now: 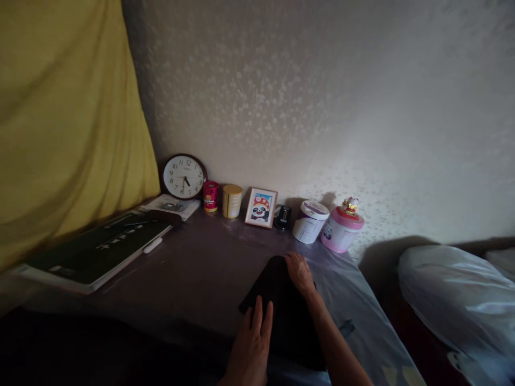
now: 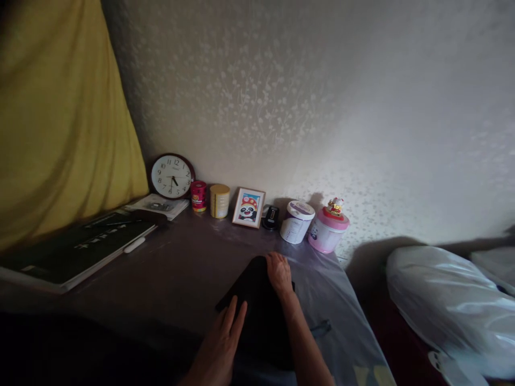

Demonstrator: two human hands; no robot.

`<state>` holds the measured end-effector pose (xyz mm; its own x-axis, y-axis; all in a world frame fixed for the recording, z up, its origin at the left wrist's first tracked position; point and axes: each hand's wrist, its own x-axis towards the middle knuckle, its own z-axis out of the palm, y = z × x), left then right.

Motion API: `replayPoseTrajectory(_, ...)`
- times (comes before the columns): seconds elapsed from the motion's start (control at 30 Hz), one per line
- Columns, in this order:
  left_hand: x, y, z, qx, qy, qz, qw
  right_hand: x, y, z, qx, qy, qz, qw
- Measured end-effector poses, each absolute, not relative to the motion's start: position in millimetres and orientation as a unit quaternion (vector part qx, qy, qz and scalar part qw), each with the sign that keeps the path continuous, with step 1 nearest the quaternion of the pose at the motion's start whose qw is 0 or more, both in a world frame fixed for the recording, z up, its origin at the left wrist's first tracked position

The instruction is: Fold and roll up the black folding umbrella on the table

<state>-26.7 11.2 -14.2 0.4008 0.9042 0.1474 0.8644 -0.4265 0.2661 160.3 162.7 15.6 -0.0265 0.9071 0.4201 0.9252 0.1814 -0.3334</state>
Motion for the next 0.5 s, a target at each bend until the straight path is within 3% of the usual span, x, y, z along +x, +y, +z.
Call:
replayPoseTrajectory(0.2, -27, 6, -2, 0.823, 0.539, 0.134, 0.119, 209, 104, 10, -0.727, -0.584, 0.009, 0.362)
replayPoseTrajectory(0.5, -29, 5, -2, 0.843, 0.503, 0.165, 0.1, 205, 37, 9, -0.739, -0.527, 0.212, 0.363)
